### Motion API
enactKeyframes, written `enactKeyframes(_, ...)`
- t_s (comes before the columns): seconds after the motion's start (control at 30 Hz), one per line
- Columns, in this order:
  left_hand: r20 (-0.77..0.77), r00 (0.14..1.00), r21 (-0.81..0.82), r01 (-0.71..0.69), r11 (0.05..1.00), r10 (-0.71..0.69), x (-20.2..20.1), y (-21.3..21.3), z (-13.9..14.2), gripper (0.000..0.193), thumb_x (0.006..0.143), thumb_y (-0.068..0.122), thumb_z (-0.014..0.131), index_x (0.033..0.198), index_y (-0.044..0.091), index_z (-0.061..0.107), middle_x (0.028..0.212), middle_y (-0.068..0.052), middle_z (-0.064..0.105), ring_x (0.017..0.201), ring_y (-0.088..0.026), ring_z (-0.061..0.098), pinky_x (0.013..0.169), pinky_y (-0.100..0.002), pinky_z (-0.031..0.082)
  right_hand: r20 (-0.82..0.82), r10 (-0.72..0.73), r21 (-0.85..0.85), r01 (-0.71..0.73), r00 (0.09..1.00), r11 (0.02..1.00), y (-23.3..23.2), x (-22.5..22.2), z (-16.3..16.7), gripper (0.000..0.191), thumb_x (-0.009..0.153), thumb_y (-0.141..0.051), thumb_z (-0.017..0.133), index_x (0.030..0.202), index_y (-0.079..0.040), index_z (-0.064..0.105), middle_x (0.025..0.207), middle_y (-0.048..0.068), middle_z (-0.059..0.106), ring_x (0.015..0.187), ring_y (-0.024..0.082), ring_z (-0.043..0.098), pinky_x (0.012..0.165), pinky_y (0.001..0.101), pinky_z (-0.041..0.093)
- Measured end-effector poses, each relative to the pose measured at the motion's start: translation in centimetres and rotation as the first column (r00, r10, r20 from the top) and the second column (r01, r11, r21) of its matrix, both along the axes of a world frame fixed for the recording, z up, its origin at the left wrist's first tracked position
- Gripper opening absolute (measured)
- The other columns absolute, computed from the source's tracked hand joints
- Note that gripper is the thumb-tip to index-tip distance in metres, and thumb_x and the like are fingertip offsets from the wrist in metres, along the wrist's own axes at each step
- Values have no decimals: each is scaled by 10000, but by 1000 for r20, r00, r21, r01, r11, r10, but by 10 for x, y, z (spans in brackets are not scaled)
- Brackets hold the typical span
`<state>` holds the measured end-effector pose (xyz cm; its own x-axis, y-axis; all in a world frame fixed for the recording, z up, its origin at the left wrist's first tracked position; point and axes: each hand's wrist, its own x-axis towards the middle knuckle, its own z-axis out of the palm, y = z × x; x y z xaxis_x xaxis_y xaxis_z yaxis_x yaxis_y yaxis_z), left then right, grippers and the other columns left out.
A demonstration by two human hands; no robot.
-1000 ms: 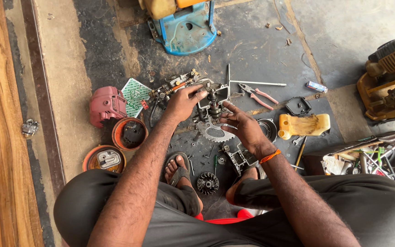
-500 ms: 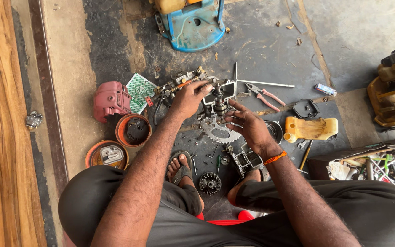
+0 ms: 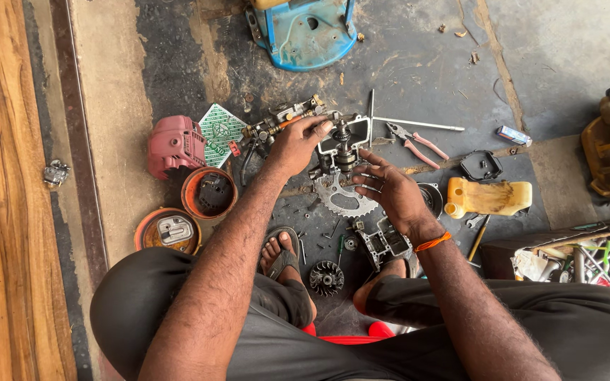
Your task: The person sits on the floor repairing a small petrol engine. They use a screwdriver to work on the crankcase, remove a side cover, handle the crankshaft and sprocket, reposition the housing, and continue unscrewing and fitting parts while surrounded by scattered engine components and tools.
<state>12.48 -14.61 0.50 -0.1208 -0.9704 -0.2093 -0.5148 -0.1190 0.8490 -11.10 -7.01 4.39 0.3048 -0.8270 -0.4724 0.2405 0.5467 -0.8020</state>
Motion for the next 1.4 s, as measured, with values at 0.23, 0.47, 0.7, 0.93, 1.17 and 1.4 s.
enactKeyframes(0.23, 17, 1000, 27, 1, 1000, -1, 0, 0, 3, 644, 953, 645, 503, 1364, 170, 649, 1249, -100, 684, 1141, -219, 675, 981, -408, 553, -12, -18, -4, 18, 1000, 1000, 0, 0, -3, 533, 1013, -187, 422, 1524, -38, 455, 1237, 110, 617, 1121, 200, 610, 1026, 388, 496)
enactKeyframes(0.47, -41, 997, 123, -59, 991, 65, 2, 2, 9, 613, 982, 625, 448, 1404, 212, 614, 1344, -99, 657, 1261, -258, 620, 1067, -488, 497, -117, 20, -101, -32, 993, 994, 1, 2, -11, 528, 1010, -97, 477, 1538, -95, 470, 1339, 108, 643, 1126, 183, 644, 1018, 361, 526)
enactKeyframes(0.7, -122, 977, 257, -140, 956, 176, 12, 7, 16, 622, 976, 620, 423, 1462, 256, 555, 1526, -98, 530, 1402, -307, 489, 1149, -613, 357, -199, 42, -235, -90, 979, 968, -1, 6, -30, 519, 994, -64, 561, 1495, -103, 435, 1368, 118, 631, 1137, 202, 665, 1027, 390, 550)
enactKeyframes(0.93, -122, 979, 240, -132, 962, 165, 14, 5, 17, 658, 981, 634, 432, 1468, 202, 533, 1482, -106, 564, 1394, -264, 516, 1151, -496, 424, -60, -85, -251, 67, 995, 966, -6, 12, -53, 359, 963, -71, 634, 1256, -92, 428, 1247, 166, 685, 1072, 231, 699, 974, 405, 573)
enactKeyframes(1.17, -90, 986, 187, -120, 975, 139, 6, 6, 16, 628, 975, 607, 464, 1419, 182, 594, 1385, -94, 633, 1314, -231, 584, 1096, -431, 481, -265, -224, -174, 183, 938, 968, -4, 22, -52, 251, 963, -205, 715, 1090, -44, 572, 1021, 107, 728, 981, 192, 720, 914, 333, 591)
enactKeyframes(1.4, -132, 985, 125, -96, 987, 113, 4, 6, 11, 578, 996, 565, 498, 1389, 159, 621, 1342, -88, 661, 1263, -204, 619, 1072, -395, 508, -285, -230, -210, 174, 931, 962, -5, 26, -49, 260, 914, -109, 758, 1068, -43, 559, 960, 90, 698, 937, 172, 696, 875, 324, 595)
